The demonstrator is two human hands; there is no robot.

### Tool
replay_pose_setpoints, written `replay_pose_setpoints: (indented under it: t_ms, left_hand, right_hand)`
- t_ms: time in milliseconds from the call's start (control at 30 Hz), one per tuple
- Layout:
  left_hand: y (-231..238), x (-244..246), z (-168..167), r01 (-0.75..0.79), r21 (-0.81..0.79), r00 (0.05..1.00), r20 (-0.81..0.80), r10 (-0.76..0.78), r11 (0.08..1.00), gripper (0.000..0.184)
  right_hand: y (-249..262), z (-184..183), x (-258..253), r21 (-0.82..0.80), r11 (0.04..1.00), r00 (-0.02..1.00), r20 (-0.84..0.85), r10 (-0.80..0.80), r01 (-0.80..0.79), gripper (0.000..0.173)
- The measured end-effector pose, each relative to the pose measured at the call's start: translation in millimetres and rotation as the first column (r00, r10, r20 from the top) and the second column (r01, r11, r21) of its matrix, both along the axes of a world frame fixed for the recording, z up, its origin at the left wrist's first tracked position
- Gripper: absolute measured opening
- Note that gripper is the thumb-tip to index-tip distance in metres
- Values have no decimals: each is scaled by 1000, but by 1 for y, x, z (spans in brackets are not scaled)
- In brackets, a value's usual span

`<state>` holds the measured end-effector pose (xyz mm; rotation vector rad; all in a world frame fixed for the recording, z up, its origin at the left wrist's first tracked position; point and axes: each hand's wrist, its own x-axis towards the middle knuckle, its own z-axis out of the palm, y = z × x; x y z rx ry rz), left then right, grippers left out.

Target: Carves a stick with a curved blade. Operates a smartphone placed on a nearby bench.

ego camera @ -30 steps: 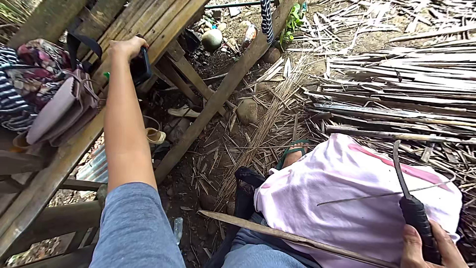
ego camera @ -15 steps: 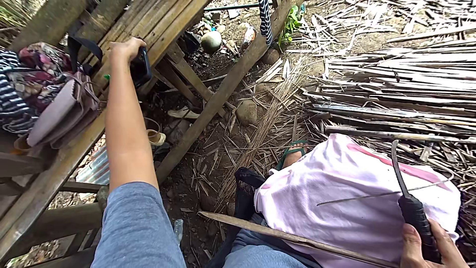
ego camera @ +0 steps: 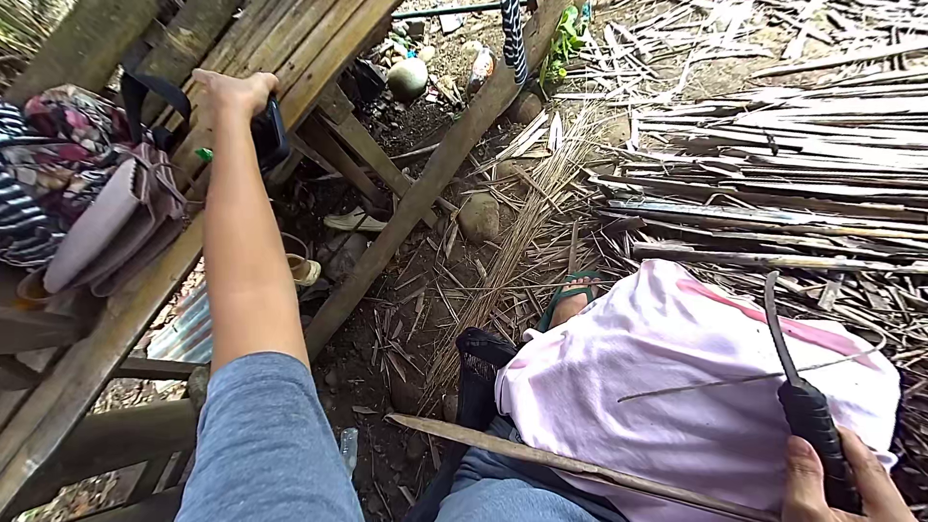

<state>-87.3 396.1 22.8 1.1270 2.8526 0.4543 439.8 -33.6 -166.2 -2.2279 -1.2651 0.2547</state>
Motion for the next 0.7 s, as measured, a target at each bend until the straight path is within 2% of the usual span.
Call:
replay_pose_setpoints:
  t_ms: [167,533,700]
  left_hand:
    - [3,-8,6,10,-35,997,76,-8,999,106]
    - [0,-8,5,30,-39,998,53,-28,999,109]
    - [-15,-1,11,66,-90,993,107,-56,994,112]
  right_hand:
    - [2,0,-1,20,1000,1000,-2,2,-2,41]
    - [2,1,-1,1,1000,1000,3,-9,9,41]
    - [1,1,-1,7,1000,1000,-5,0,0,41]
